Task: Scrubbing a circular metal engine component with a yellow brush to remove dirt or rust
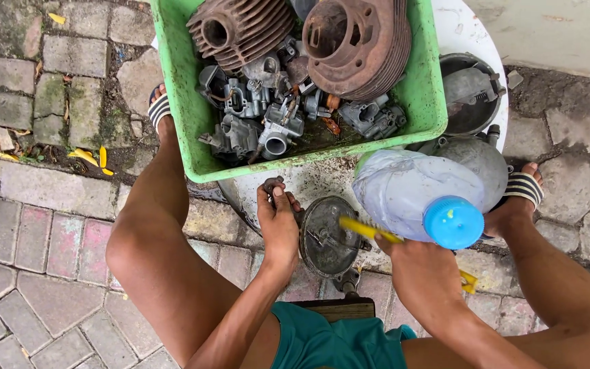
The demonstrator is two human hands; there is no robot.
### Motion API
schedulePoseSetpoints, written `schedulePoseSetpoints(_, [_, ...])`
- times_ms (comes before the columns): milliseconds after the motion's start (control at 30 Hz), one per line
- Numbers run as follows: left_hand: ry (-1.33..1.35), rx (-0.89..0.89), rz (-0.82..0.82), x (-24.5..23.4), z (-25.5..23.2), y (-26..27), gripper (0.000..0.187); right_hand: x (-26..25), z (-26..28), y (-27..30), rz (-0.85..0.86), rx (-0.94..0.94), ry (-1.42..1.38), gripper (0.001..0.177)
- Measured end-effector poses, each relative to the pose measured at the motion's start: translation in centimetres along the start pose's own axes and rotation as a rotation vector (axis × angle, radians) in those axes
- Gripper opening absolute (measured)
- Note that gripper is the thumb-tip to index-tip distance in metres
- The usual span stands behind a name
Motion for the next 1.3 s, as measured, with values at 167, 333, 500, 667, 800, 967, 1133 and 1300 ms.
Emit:
schedulePoseSetpoints(167, [0.016,0.074,0.021,-0.3,1.4,0.0,0.014,0.1,-0.2,-0.2,-0.196,0.062,-0.106,0.074])
schedulePoseSetpoints(333, [0.066,0.001,-0.007,-0.7,1.1,0.0,0.013,-1.7,-0.7,-0.2,0.133,0.028,-0.192,0.068])
schedulePoseSetpoints(500, [0.061,-0.067,-0.087,-1.0,1.1,0.5,0.028,-3.4,1.2,0.2,0.423,0.067,-0.850,0.059])
schedulePoseSetpoints(667, [-0.020,-0.216,-0.207,-1.3,0.4,0.7,0.079,-3.8,1.6,0.7,0.459,-0.051,-0.879,0.056])
schedulePoseSetpoints(800, [0.150,-0.076,-0.145,-1.8,1.8,0.1,0.018,-2.9,2.1,0.5,0.430,-0.056,-0.919,0.042])
schedulePoseSetpoints(967, [0.321,0.002,-0.126,-2.5,3.4,-1.5,0.013,-6.2,0.8,0.5,0.407,-0.050,-0.715,0.043])
schedulePoseSetpoints(1133, [0.417,-0.068,-0.131,-2.7,3.2,-1.3,0.017,-2.3,1.0,0.2,0.210,-0.070,-0.498,0.062])
schedulePoseSetpoints(1300, [0.432,-0.153,-0.117,-3.2,2.4,-1.6,0.028,-4.5,-0.6,1.2,0.189,-0.059,-0.388,0.070])
Point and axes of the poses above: each hand's wrist, its own y-axis away from the middle knuckle, its own x-axis out of the palm, z = x × y, the point moved 3 cm from there along -y, towards the middle knuckle, and after that the axes turned 5 degrees about x, right-handed, at the moved point
